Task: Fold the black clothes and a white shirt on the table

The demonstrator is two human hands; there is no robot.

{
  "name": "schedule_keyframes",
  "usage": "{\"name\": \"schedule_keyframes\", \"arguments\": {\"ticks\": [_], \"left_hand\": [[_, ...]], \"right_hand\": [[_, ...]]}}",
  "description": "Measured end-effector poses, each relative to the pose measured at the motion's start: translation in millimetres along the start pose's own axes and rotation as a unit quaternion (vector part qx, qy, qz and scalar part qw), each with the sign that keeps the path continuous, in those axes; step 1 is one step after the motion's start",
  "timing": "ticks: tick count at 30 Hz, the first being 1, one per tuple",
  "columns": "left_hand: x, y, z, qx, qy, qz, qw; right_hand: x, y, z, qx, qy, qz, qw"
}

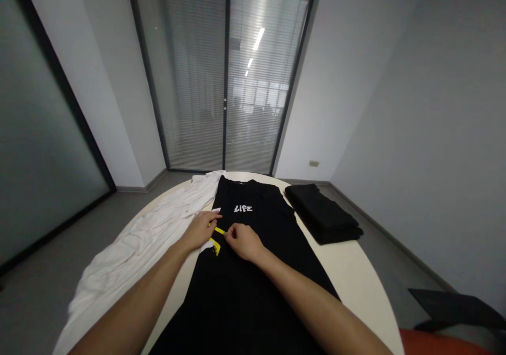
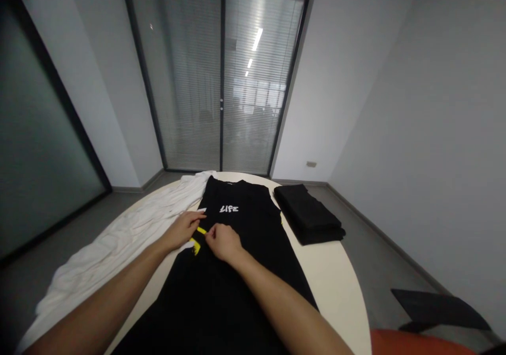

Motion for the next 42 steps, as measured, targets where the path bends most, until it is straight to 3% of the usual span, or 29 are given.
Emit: {"name": "schedule_keyframes", "arguments": {"ticks": [5, 9, 13, 18, 23, 26, 29, 35, 39, 42], "left_hand": [[-3.0, 1.1, 8.0, 0.002, -0.013, -0.012, 1.000], [-4.1, 0.5, 13.0, 0.023, -0.030, -0.017, 0.999], [-1.5, -0.9, 28.3, 0.047, -0.082, -0.038, 0.995], [2.5, -5.8, 56.5, 0.044, -0.164, -0.094, 0.981], [6.9, -2.8, 61.2, 0.065, -0.141, -0.087, 0.984], [9.6, -0.4, 58.2, 0.065, -0.107, -0.057, 0.991], [11.1, 0.6, 58.0, 0.057, -0.085, -0.025, 0.994], [11.5, -7.4, 70.1, 0.056, -0.099, -0.048, 0.992], [13.9, -1.8, 71.7, 0.068, -0.078, -0.011, 0.995], [15.0, -7.7, 72.5, 0.062, -0.073, -0.014, 0.995]], "right_hand": [[-11.7, 5.7, 5.6, 0.087, 0.036, 0.019, 0.995], [-56.9, 10.1, -20.3, -0.013, 0.192, 0.047, 0.980], [-104.4, -7.3, -43.2, -0.106, 0.331, -0.041, 0.937], [-135.6, -17.9, -54.4, -0.133, 0.403, -0.114, 0.899], [-161.3, -23.4, -64.1, -0.157, 0.460, -0.139, 0.863], [-178.9, -20.1, -67.3, -0.156, 0.503, -0.198, 0.827], [-186.7, -16.7, -63.0, -0.157, 0.513, -0.250, 0.806], [-193.4, -35.4, -46.4, -0.185, 0.508, -0.298, 0.787], [-200.4, -30.0, -49.5, -0.155, 0.506, -0.316, 0.788], [-194.5, -38.6, -41.2, -0.181, 0.459, -0.343, 0.800]]}}
Point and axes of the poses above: each hand's wrist, its own x-axis towards the middle knuckle, its own y-axis out of the back of the hand, z = x × y, the point moved 9 cm from there along x, towards the middle knuckle, and after that the axes turned 12 degrees about -y, right-handed, at the moved point
